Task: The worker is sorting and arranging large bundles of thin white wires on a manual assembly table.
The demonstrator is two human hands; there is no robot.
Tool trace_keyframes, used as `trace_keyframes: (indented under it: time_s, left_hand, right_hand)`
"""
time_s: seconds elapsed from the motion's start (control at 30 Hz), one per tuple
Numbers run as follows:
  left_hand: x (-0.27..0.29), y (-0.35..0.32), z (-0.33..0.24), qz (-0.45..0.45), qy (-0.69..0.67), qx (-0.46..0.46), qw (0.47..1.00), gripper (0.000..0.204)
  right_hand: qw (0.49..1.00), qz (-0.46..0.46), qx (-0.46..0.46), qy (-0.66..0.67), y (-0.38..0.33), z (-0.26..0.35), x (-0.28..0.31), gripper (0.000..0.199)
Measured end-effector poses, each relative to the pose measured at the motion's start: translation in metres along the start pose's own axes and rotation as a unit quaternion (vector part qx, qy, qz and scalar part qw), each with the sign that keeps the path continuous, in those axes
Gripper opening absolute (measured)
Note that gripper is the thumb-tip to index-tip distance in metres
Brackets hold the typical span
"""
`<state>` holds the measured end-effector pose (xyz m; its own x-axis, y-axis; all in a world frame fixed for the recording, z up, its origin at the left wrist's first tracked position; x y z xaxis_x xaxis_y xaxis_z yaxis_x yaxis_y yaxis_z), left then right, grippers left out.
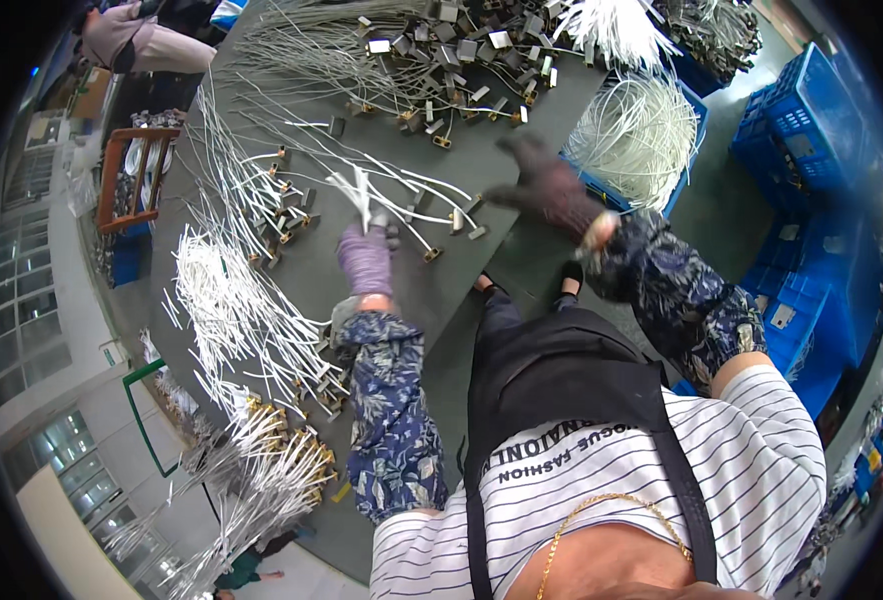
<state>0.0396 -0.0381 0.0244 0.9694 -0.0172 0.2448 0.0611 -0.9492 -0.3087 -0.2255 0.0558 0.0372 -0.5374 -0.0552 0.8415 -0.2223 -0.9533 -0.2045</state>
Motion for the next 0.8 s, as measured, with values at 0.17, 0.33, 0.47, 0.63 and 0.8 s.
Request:
trace_keyframes:
  time_s: [0.17, 0.33, 0.47, 0.63, 0.8]
  left_hand:
    - [-0.036, -0.023, 0.009, 0.156, -0.380, 0.222, 0.884, 0.021]
    - [-0.116, -0.086, 0.002, 0.155, -0.533, 0.176, 0.813, 0.019]
    - [-0.152, -0.100, 0.014, 0.156, -0.550, 0.217, 0.792, 0.023]
    - [-0.149, -0.069, 0.040, 0.094, -0.573, 0.180, 0.794, 0.021]
    - [-0.114, -0.050, -0.039, 0.067, -0.486, 0.048, 0.870, 0.020]
  right_hand:
    - [0.970, -0.083, -0.013, -0.228, 0.076, -0.059, 0.002, 0.048]
    - [0.994, 0.032, 0.104, 0.019, -0.017, -0.044, -0.002, 0.031]
    - [0.933, 0.186, 0.034, 0.307, -0.157, -0.090, -0.014, 0.015]
    - [0.901, 0.330, -0.271, 0.079, -0.282, -0.209, -0.033, 0.029]
    - [0.882, 0.305, -0.327, 0.148, -0.340, -0.240, -0.022, 0.031]
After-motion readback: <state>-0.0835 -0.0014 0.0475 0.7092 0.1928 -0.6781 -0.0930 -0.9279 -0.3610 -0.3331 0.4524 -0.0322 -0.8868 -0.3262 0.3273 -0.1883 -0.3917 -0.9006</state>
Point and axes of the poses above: each hand's wrist, its own y-axis towards the middle knuckle, its own x-axis out of the back of the hand, z = x × y, the point moved 2 cm from there along y, towards the middle knuckle, and after that the axes turned 15 degrees about -y, right-handed, at the moved point
